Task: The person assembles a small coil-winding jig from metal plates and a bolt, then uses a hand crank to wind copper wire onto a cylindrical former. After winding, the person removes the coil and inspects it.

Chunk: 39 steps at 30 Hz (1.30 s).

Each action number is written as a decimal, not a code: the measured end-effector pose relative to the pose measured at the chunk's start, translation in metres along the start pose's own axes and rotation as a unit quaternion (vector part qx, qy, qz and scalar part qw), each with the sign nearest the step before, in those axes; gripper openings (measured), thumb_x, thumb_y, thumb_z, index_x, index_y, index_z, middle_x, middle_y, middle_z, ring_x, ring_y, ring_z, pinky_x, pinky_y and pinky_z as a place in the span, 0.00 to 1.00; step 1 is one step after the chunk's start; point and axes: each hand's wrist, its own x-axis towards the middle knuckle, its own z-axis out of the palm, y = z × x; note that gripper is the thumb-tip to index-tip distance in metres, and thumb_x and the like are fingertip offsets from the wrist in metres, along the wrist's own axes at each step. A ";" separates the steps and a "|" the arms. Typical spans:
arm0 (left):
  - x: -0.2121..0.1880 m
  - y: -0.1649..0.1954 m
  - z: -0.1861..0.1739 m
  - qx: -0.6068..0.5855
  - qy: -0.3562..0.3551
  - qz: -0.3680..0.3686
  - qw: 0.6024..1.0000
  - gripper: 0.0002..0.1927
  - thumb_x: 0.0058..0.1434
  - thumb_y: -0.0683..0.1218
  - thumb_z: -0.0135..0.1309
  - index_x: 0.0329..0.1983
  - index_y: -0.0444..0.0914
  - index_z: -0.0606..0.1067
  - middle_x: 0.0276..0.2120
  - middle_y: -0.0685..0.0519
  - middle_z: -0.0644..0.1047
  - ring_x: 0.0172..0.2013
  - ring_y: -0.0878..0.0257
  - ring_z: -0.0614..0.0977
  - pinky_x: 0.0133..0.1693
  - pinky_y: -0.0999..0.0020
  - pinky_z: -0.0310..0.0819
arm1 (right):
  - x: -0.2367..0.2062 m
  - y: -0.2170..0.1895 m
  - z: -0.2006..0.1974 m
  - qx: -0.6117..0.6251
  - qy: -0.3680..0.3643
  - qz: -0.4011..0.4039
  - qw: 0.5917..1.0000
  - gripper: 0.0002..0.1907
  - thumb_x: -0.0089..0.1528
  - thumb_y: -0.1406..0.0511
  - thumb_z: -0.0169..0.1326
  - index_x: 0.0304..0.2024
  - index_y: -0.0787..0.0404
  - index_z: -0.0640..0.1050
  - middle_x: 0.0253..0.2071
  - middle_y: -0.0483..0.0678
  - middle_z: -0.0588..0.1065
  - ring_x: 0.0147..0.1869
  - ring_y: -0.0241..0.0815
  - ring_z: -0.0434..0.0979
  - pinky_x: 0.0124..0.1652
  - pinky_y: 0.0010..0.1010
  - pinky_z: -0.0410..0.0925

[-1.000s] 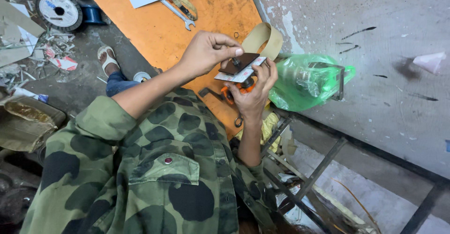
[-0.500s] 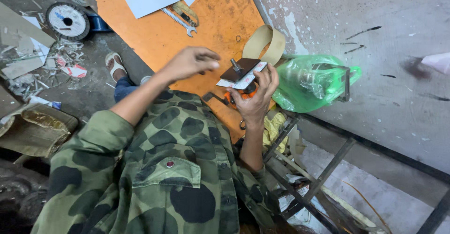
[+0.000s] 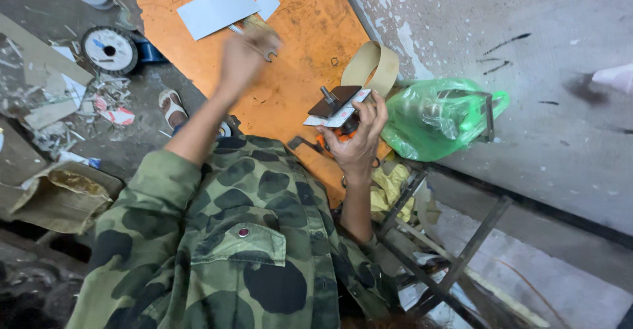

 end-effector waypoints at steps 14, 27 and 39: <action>0.021 0.055 0.019 0.211 -0.404 0.043 0.889 0.17 0.61 0.48 0.61 0.52 0.38 0.80 0.39 0.45 0.82 0.34 0.52 0.83 0.35 0.59 0.75 | 0.007 -0.007 -0.001 -0.019 0.017 -0.019 0.999 0.48 0.51 0.54 0.76 0.65 0.56 0.63 0.70 0.57 0.58 0.69 0.63 0.69 0.63 0.49 0.69; 0.022 0.030 0.009 0.193 -0.237 0.349 0.886 0.20 0.73 0.46 0.53 0.64 0.31 0.71 0.54 0.39 0.77 0.53 0.44 0.77 0.52 0.51 0.72 | 0.006 -0.011 -0.003 0.006 -0.005 0.012 1.000 0.46 0.53 0.56 0.76 0.65 0.59 0.64 0.70 0.61 0.57 0.66 0.59 0.72 0.58 0.45 0.72; -0.004 0.016 -0.049 0.015 -0.282 -0.085 0.956 0.10 0.70 0.49 0.58 0.42 0.37 0.82 0.23 0.60 0.75 0.21 0.75 0.67 0.24 0.76 0.59 | -0.250 0.124 0.054 -0.041 -0.045 0.243 0.968 0.23 0.67 0.68 0.56 0.64 0.64 0.70 0.62 0.61 0.67 0.66 0.64 0.68 0.61 0.47 0.65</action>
